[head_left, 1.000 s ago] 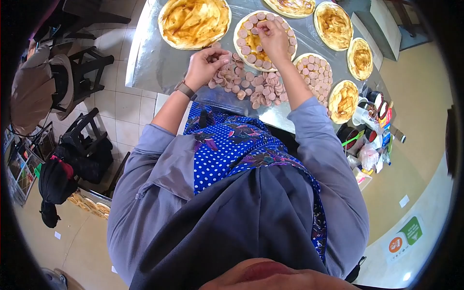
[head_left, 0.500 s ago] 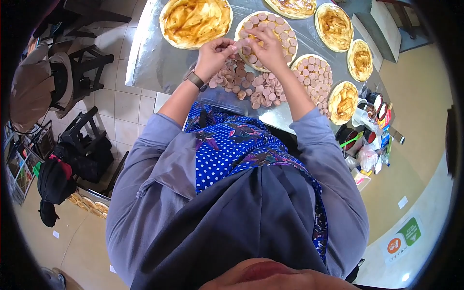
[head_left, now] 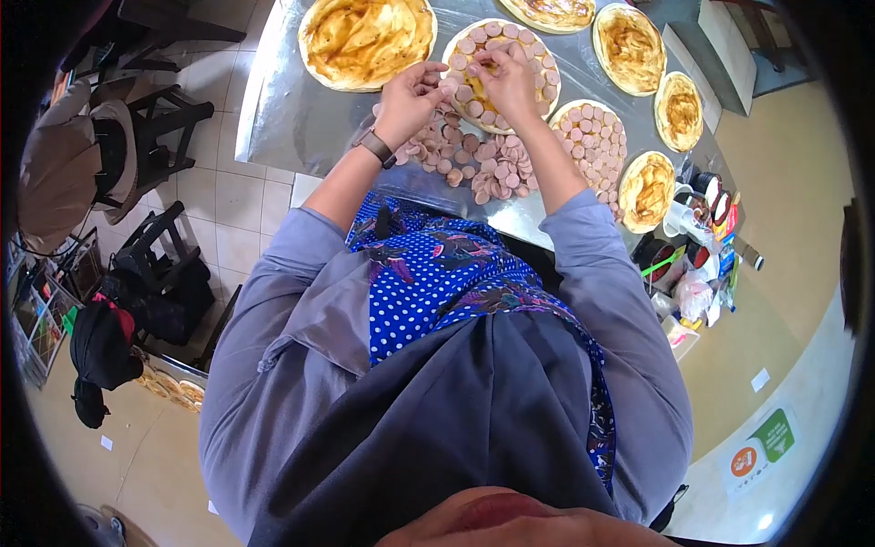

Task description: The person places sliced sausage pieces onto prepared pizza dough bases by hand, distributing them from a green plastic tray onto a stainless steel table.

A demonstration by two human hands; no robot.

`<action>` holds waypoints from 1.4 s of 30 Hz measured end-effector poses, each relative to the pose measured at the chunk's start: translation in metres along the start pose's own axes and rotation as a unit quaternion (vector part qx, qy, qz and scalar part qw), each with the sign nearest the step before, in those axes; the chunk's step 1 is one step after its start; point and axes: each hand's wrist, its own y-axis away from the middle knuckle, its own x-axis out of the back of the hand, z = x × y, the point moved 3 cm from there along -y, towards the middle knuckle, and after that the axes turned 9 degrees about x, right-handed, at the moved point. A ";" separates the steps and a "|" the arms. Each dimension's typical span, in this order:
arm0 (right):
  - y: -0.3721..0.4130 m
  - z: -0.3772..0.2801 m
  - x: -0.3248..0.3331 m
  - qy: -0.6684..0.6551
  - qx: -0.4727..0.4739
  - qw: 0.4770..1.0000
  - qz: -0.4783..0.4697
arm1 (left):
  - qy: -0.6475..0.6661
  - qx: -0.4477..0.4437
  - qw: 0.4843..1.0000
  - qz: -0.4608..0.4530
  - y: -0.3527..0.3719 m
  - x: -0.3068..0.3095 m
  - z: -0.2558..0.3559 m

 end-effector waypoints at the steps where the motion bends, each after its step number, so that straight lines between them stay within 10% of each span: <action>1: 0.001 -0.006 0.005 0.000 0.001 1.000 0.000 | 0.012 0.009 1.000 -0.010 0.003 -0.002 0.006; 4: 0.008 -0.007 0.016 -0.059 -0.078 0.995 -0.019 | 0.017 -0.001 1.000 -0.019 0.002 -0.002 0.007; 13: 0.012 -0.004 0.020 0.170 0.103 0.979 -0.045 | -0.028 -0.001 0.999 -0.033 0.004 0.000 0.002; 16: 0.014 -0.014 0.020 0.106 0.095 0.990 -0.004 | 0.006 -0.005 0.999 -0.035 0.004 -0.003 0.001; 18: 0.023 -0.020 0.014 -0.193 -0.039 0.979 -0.057 | 0.050 -0.009 0.998 -0.040 0.004 -0.007 0.003; 25: 0.024 0.006 0.002 -0.329 -0.183 0.926 -0.019 | -0.002 -0.059 0.998 0.000 0.008 -0.002 0.013; 31: 0.022 -0.012 0.010 0.077 -0.005 0.996 -0.046 | -0.038 -0.065 0.992 0.104 0.031 0.051 0.016; 33: 0.029 -0.042 0.007 0.068 0.185 0.980 -0.027 | -0.283 -0.139 0.939 0.137 0.046 0.063 0.019; 42: 0.043 -0.081 -0.036 0.132 0.145 0.977 -0.081 | -0.468 -0.292 0.824 0.127 0.042 0.027 0.022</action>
